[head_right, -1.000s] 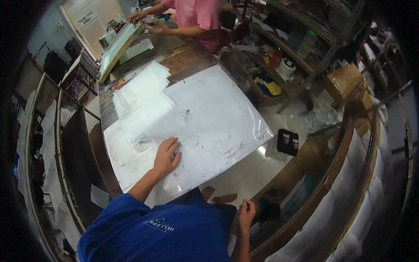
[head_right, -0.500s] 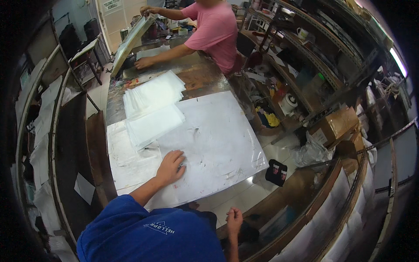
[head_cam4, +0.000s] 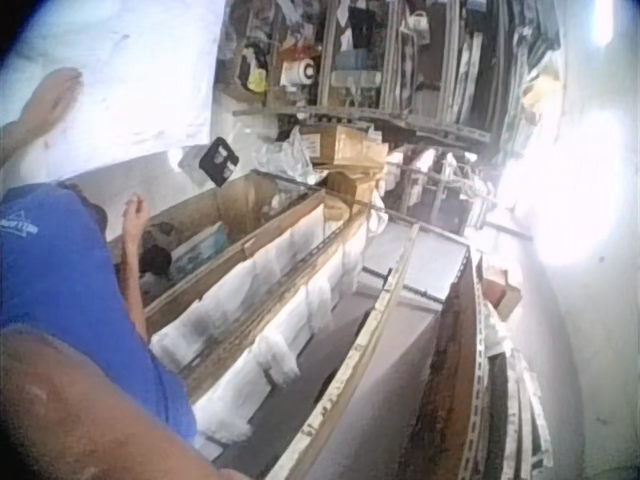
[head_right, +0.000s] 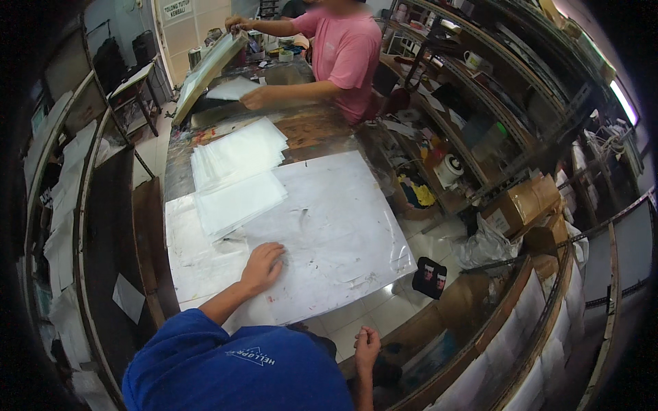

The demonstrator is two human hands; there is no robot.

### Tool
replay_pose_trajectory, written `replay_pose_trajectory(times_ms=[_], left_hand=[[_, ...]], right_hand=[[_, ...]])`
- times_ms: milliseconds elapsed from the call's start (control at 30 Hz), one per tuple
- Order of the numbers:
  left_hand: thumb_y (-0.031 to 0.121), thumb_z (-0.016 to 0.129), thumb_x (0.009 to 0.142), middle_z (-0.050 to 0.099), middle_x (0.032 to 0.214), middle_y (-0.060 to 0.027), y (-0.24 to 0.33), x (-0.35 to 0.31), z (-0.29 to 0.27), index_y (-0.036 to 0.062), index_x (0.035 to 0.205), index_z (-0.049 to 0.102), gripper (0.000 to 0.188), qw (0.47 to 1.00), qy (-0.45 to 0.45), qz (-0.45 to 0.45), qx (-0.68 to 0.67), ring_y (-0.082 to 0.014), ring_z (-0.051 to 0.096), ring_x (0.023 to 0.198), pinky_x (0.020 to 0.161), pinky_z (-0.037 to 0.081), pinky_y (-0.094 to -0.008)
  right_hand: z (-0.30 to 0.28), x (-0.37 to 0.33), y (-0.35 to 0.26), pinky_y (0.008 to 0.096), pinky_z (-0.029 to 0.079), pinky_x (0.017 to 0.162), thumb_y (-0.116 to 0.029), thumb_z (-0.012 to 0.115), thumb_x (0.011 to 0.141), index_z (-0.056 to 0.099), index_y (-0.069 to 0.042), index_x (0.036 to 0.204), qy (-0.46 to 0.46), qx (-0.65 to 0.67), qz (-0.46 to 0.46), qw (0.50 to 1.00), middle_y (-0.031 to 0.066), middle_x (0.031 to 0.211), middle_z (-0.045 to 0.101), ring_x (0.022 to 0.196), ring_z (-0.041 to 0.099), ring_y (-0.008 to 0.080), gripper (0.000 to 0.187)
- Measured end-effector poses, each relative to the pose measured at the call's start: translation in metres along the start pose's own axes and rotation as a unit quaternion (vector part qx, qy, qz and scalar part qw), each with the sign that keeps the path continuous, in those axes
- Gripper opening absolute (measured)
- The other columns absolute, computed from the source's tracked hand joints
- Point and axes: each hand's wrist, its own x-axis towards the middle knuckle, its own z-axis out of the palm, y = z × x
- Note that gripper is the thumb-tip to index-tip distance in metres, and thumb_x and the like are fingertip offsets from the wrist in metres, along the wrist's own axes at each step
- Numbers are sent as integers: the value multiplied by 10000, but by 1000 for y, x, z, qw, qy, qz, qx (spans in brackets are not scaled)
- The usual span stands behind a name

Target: The person repeatedly picks up white foam sheets and plastic-wrapped packages from a table and places them onto nearby metal shelves. The person handles the items one at a time, stacking them in rows on the shelves.

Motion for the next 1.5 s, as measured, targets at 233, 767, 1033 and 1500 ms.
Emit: replay_pose_trajectory(times_ms=[233, 767, 1033, 1500], left_hand=[[108, 639, 820, 599, 1090, -160, 8, 39, -3, 23, 1109, 610, 303, 993, 75, -57, -72, -333, 560, 1021, 909, 425, -433], [166, 571, 840, 647, 913, -127, -170, 144, -61, 54, 889, 662, 152, 925, -154, -87, 337, -298, 637, 888, 794, 493, -434], [122, 535, 821, 646, 826, -107, -77, 123, -37, 72, 805, 618, 98, 936, -168, 77, 299, -267, 643, 821, 723, 484, -417], [189, 550, 882, 641, 758, -108, 114, -29, 36, 50, 833, 615, 161, 924, -338, 169, -62, -303, 644, 656, 644, 504, -415]], right_hand=[[-3, -12, 8, 228, 408, 519, -160, 572, 954, 581, -19, 1046, 15, -22, 17, 1000, 41, 777, 590, 592, 498, 75, 169], [-29, -25, 33, 229, 411, 512, -180, 569, 964, 576, -28, 1070, 42, -64, 26, 997, 28, 793, 595, 603, 508, 71, 186], [5, -20, -11, 224, 419, 534, -164, 573, 957, 561, -16, 1113, -23, -49, 35, 998, 37, 820, 592, 621, 507, 71, 215], [57, -37, -95, 273, 507, 660, -186, 574, 961, 531, 6, 1291, -211, -156, -63, 963, 117, 980, 644, 728, 618, 129, 385]])
